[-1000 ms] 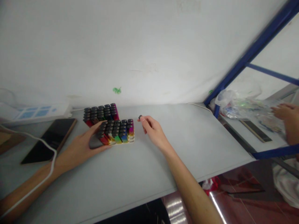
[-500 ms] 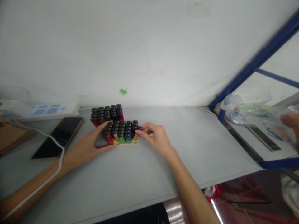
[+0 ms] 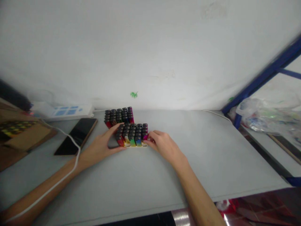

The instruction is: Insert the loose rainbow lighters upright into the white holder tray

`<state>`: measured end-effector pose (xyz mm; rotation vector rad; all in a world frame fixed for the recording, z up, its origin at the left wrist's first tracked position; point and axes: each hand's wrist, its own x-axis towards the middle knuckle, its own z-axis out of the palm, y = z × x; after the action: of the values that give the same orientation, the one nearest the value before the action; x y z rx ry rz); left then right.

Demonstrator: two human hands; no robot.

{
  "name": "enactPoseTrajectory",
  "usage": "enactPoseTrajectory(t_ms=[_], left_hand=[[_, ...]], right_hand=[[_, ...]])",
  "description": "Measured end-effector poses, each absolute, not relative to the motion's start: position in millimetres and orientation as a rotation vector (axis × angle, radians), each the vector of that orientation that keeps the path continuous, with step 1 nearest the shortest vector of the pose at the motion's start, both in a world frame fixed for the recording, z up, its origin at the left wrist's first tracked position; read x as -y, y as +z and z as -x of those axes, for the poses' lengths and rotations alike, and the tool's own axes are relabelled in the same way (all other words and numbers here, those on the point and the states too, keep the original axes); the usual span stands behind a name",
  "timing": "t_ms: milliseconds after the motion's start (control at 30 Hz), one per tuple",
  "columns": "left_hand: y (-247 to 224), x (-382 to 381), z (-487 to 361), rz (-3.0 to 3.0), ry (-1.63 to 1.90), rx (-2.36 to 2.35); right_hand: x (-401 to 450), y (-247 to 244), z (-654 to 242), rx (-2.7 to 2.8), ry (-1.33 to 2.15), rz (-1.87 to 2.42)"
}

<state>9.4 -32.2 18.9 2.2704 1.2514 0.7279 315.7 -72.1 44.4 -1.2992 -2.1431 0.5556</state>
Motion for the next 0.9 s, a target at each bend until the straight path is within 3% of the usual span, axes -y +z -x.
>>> enactPoseTrajectory(t_ms=[533, 900], left_hand=[[11.8, 47.7, -38.9, -2.236, 0.934, -1.282], [16.4, 49.3, -33.1, -2.295, 0.926, -1.2]], right_hand=[[66.3, 4.2, -299.8, 2.047, 0.621, 1.247], [61.2, 10.7, -307.9, 2.071, 0.585, 1.249]])
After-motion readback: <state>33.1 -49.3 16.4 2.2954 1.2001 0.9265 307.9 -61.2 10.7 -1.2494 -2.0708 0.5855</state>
